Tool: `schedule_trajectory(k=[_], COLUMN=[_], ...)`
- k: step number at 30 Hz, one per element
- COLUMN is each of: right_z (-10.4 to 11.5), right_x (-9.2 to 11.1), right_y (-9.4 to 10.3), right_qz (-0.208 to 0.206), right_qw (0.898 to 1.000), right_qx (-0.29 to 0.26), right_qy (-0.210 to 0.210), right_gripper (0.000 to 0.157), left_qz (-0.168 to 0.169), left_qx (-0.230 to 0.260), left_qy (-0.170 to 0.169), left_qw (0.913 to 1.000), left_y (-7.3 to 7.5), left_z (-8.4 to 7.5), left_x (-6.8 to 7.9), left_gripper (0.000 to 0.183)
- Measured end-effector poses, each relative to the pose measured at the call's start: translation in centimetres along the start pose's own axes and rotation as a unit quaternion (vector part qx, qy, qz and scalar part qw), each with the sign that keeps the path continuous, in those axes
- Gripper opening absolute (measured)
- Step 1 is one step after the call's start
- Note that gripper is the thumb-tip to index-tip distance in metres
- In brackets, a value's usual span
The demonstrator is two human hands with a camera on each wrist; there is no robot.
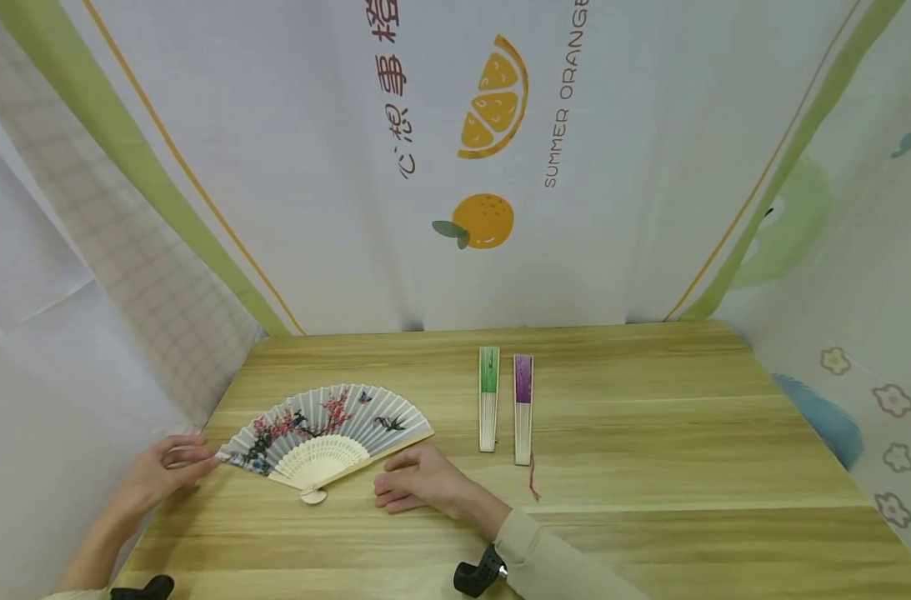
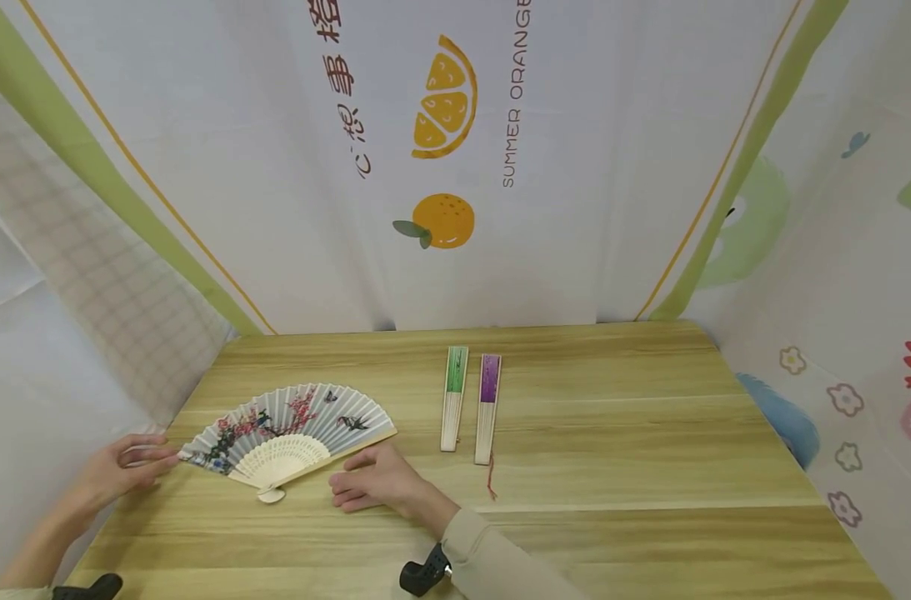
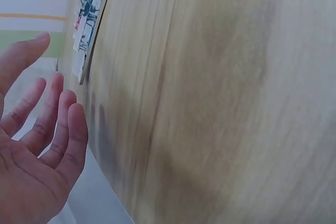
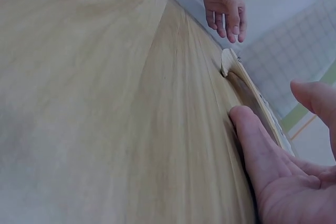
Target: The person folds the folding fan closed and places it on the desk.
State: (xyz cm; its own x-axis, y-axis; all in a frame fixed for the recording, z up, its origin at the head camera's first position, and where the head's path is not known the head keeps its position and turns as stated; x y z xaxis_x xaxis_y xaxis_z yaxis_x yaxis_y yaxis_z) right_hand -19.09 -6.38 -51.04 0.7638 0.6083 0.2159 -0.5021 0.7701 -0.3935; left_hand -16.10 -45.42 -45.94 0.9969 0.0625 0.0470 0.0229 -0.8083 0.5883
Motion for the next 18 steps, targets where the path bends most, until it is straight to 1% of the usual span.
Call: schedule_trajectory(k=[3,7,13,18], right_z=[-0.1,-0.3,-0.5,-0.8], right_x=[0.0,-0.2,-0.5,-0.8], right_y=[-0.3,-0.8,-1.1,-1.5], right_qz=[-0.009,-0.019,-0.029,-0.029], right_qw=[1.0,1.0,0.999,0.999], right_qx=[-0.006,-0.012,-0.013,-0.016], right_qy=[0.007,0.01,0.003,0.0], right_gripper=[0.031,0.028,0.025,0.016], left_qz=[0.004,0.009,0.009,0.018], left_qx=[-0.016,-0.027,-0.038,-0.042], left_qy=[0.01,0.021,0.028,0.035], left_qw=[0.9998,0.9994,0.9988,0.9983], left_y=[0.1,0.2,0.3,0.0], left_z=[0.3,0.5,0.5,0.5], left_x=[0.1,0.1,-0.1,-0.3], left_gripper=[0.058,0.062,0.062,0.06])
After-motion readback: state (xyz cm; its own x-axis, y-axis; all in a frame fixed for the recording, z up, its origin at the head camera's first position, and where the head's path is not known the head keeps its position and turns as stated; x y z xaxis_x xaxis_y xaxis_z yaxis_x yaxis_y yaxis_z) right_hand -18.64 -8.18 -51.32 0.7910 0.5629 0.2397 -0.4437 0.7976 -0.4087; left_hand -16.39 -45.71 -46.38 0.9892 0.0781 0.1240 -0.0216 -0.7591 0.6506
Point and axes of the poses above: each hand's wrist, its own x-axis away from the middle knuckle, its own y-axis out of the back of the hand, z = x × y, the point moved 4 cm from there along -x, towards the middle knuckle, and after that the axes turned 4 degrees about -x, right-handed, at the moved point
